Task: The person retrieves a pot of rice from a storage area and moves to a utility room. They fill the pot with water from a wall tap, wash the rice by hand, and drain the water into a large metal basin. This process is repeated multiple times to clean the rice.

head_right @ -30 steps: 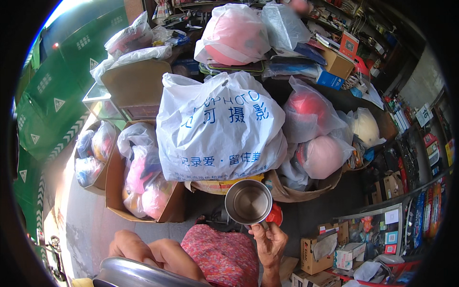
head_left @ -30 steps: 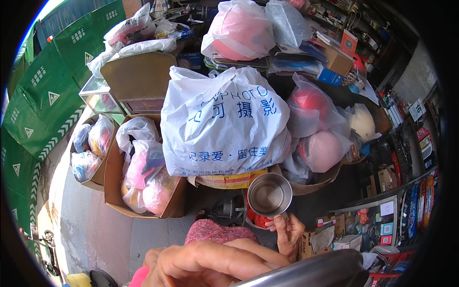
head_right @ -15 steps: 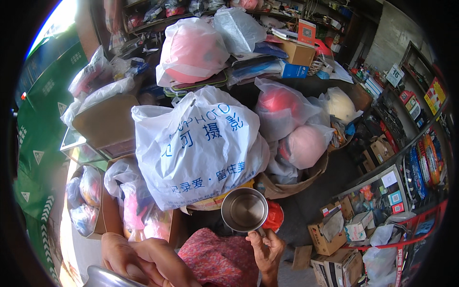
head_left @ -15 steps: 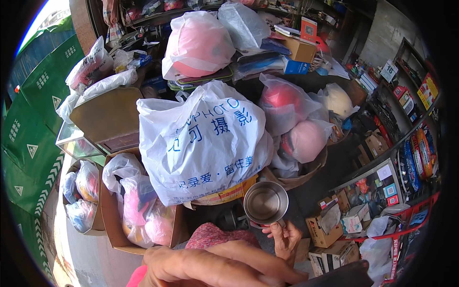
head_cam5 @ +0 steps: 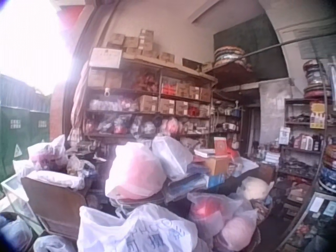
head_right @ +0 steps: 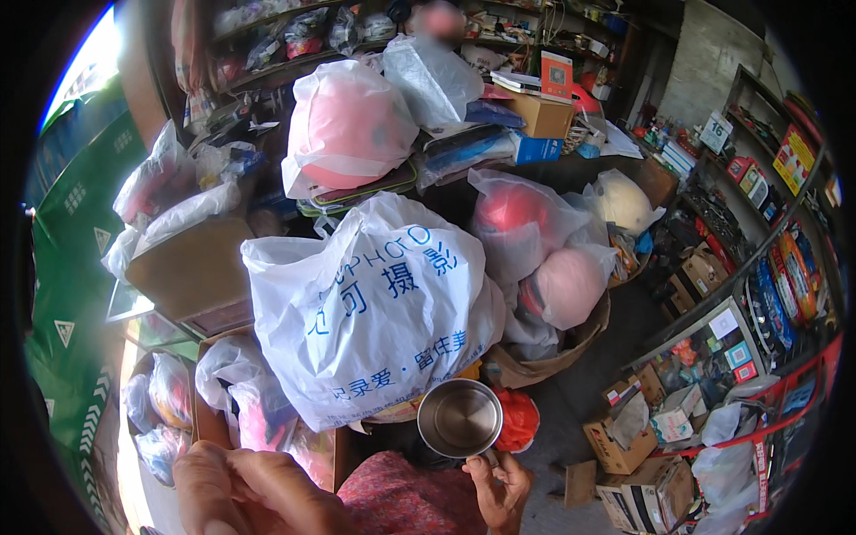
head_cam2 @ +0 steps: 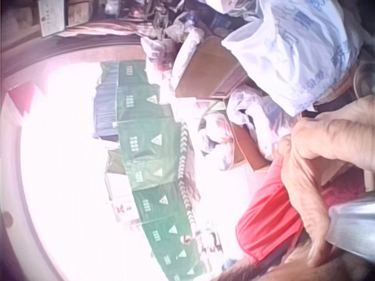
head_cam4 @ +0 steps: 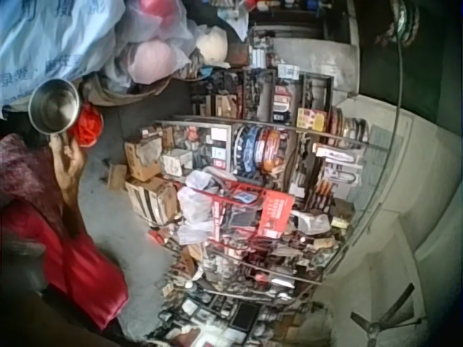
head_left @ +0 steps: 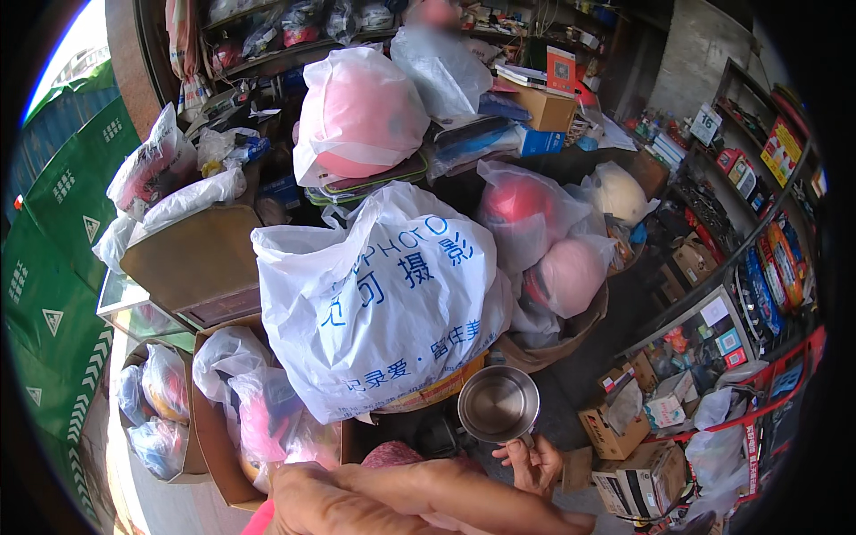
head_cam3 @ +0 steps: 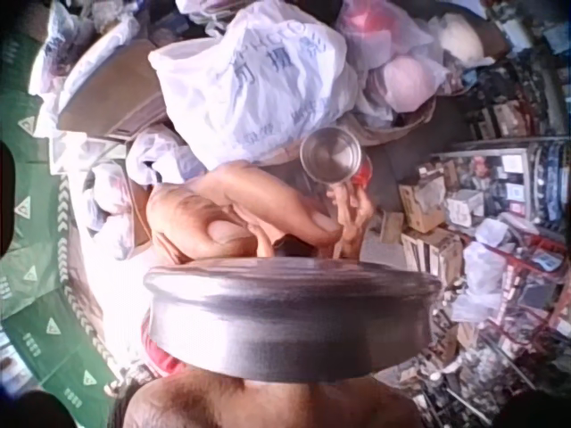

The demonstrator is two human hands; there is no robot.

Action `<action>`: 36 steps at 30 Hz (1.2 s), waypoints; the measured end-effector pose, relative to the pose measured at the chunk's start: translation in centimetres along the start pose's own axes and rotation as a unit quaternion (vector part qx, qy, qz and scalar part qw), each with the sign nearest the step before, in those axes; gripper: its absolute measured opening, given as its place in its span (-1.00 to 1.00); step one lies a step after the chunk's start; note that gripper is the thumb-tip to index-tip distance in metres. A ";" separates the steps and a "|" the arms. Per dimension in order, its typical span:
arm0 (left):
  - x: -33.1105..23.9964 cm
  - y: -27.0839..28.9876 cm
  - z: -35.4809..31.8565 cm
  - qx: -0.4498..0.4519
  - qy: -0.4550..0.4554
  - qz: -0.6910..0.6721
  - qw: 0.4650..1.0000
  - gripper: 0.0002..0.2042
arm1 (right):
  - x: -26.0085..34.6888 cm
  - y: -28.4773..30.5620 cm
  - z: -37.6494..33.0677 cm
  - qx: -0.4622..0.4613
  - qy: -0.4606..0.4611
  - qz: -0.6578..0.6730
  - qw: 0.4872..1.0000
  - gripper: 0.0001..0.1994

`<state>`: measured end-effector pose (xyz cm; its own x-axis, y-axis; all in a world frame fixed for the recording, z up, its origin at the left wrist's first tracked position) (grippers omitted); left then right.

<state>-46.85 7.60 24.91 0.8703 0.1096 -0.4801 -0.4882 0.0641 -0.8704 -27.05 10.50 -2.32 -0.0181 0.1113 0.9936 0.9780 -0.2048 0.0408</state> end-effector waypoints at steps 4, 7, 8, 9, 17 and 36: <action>0.0 1.0 1.6 0.018 0.216 0.002 0.976 -0.61 | 0.0 -0.3 -0.3 -0.021 0.002 -0.011 1.000 -0.65; -0.7 0.0 2.2 0.091 0.061 -0.011 0.994 -0.54 | -1.7 0.0 -0.1 -0.042 -0.008 -0.005 0.999 -0.64; -1.0 -0.2 2.1 0.096 0.018 -0.022 0.995 -0.54 | -2.4 0.3 0.0 -0.052 -0.010 -0.001 0.999 -0.64; -1.3 -0.3 2.2 0.098 -0.009 -0.030 0.995 -0.54 | -2.8 0.2 0.1 -0.052 -0.011 0.038 0.998 -0.65; -2.6 -0.4 1.3 0.117 -0.119 -0.030 0.986 -0.51 | 1.5 -4.3 -0.4 0.033 -0.038 0.059 0.997 -0.69; 9.2 7.7 2.5 0.424 -0.217 0.639 0.604 -0.56 | -1.3 2.8 -4.0 -0.121 0.043 0.056 0.990 -0.64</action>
<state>-42.76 11.56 14.01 -0.2605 0.8455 -0.4660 -0.7612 0.1171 0.6379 -25.12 5.93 -3.03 0.0602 -0.0058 0.9982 0.8965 -0.4394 -0.0566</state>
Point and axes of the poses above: each hand's wrist, its own z-axis towards the middle knuckle, its own y-axis out of the back of the hand, x = y × z, the point moved 9 cm from there along z, towards the middle knuckle, and after that the axes turned 9 degrees about -x, right-handed, at the moved point
